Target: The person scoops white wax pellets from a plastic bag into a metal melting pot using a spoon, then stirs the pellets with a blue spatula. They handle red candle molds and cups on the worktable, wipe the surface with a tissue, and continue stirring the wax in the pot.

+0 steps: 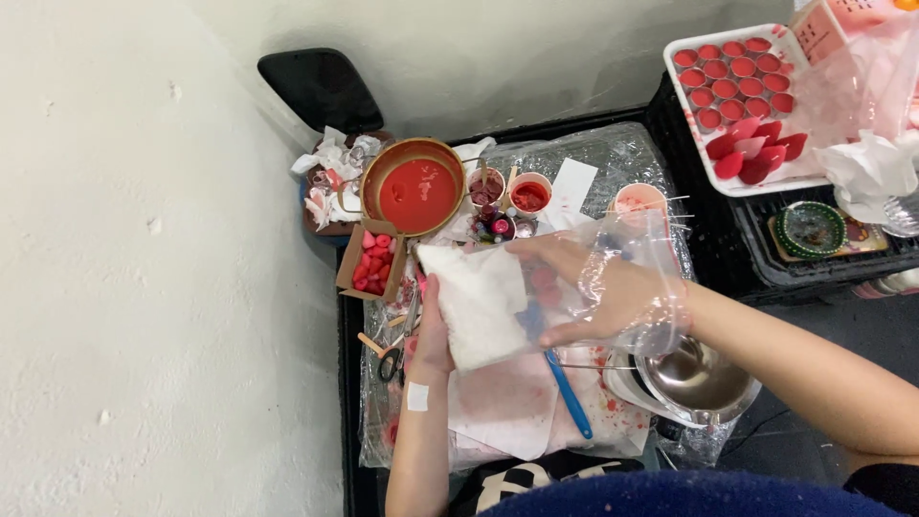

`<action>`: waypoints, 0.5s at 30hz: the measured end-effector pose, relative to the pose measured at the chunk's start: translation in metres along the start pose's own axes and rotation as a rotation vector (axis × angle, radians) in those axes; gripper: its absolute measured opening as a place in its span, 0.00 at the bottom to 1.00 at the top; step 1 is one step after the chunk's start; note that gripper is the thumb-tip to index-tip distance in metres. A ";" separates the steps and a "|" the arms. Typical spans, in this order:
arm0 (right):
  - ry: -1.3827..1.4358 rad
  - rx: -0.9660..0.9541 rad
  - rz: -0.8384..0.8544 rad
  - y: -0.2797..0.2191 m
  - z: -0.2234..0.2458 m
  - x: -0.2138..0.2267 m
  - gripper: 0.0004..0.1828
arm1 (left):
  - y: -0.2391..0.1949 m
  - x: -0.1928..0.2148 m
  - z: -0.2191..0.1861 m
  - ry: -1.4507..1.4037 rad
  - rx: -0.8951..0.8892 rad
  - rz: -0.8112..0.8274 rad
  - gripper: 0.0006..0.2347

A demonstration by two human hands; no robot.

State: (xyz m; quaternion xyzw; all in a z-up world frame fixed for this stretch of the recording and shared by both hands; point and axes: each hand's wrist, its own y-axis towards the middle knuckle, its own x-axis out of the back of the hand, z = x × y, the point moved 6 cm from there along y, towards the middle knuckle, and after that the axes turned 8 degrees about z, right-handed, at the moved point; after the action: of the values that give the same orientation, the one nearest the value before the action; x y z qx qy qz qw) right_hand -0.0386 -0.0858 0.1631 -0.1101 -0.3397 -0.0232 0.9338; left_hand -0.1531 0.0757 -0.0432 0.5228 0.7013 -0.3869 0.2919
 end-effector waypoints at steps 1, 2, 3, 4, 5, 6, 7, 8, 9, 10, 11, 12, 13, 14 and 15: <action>0.001 -0.004 -0.004 -0.004 -0.003 0.002 0.58 | 0.004 -0.004 0.001 0.001 0.005 0.003 0.33; 0.006 -0.015 -0.008 -0.009 -0.007 0.004 0.59 | 0.008 -0.008 0.003 0.003 0.025 0.020 0.32; 0.011 -0.026 -0.012 -0.014 -0.011 0.005 0.60 | 0.012 -0.013 0.004 0.004 0.044 0.037 0.30; 0.010 -0.031 -0.017 -0.016 -0.017 0.005 0.60 | 0.014 -0.020 0.006 0.005 0.049 0.043 0.30; 0.038 0.005 -0.046 -0.018 -0.021 0.007 0.57 | 0.016 -0.029 0.006 0.020 0.037 0.069 0.29; 0.070 0.043 -0.071 -0.020 -0.026 0.007 0.54 | 0.017 -0.036 0.006 0.036 0.025 0.090 0.28; 0.072 0.040 -0.073 -0.021 -0.034 0.004 0.54 | 0.019 -0.035 0.008 0.036 0.029 0.091 0.28; -0.025 0.016 -0.085 -0.021 -0.042 0.002 0.41 | 0.019 -0.035 0.010 0.027 0.040 0.107 0.28; -0.121 -0.009 -0.096 -0.021 -0.050 0.000 0.29 | 0.020 -0.034 0.012 0.019 0.052 0.123 0.28; -0.117 -0.010 -0.094 -0.022 -0.047 0.004 0.29 | 0.016 -0.037 0.006 0.018 0.055 0.119 0.28; -0.018 -0.079 -0.037 -0.023 -0.048 0.005 0.22 | 0.012 -0.040 -0.004 0.056 0.004 0.117 0.28; 0.074 -0.146 0.022 -0.024 -0.049 0.008 0.16 | 0.010 -0.044 -0.016 0.092 -0.053 0.118 0.28; 0.072 -0.145 0.026 -0.026 -0.053 0.013 0.16 | 0.005 -0.042 -0.025 0.090 -0.057 0.116 0.28; 0.107 0.002 -0.027 -0.026 -0.048 0.020 0.16 | -0.003 -0.030 -0.035 0.086 -0.055 -0.026 0.29; 0.144 0.150 -0.080 -0.028 -0.044 0.027 0.15 | -0.012 -0.019 -0.045 0.081 -0.052 -0.168 0.30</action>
State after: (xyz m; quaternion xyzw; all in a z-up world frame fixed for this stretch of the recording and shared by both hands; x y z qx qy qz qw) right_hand 0.0070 -0.1223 0.1530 -0.0244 -0.2767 -0.0428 0.9597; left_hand -0.1590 0.1024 -0.0015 0.4696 0.7637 -0.3700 0.2436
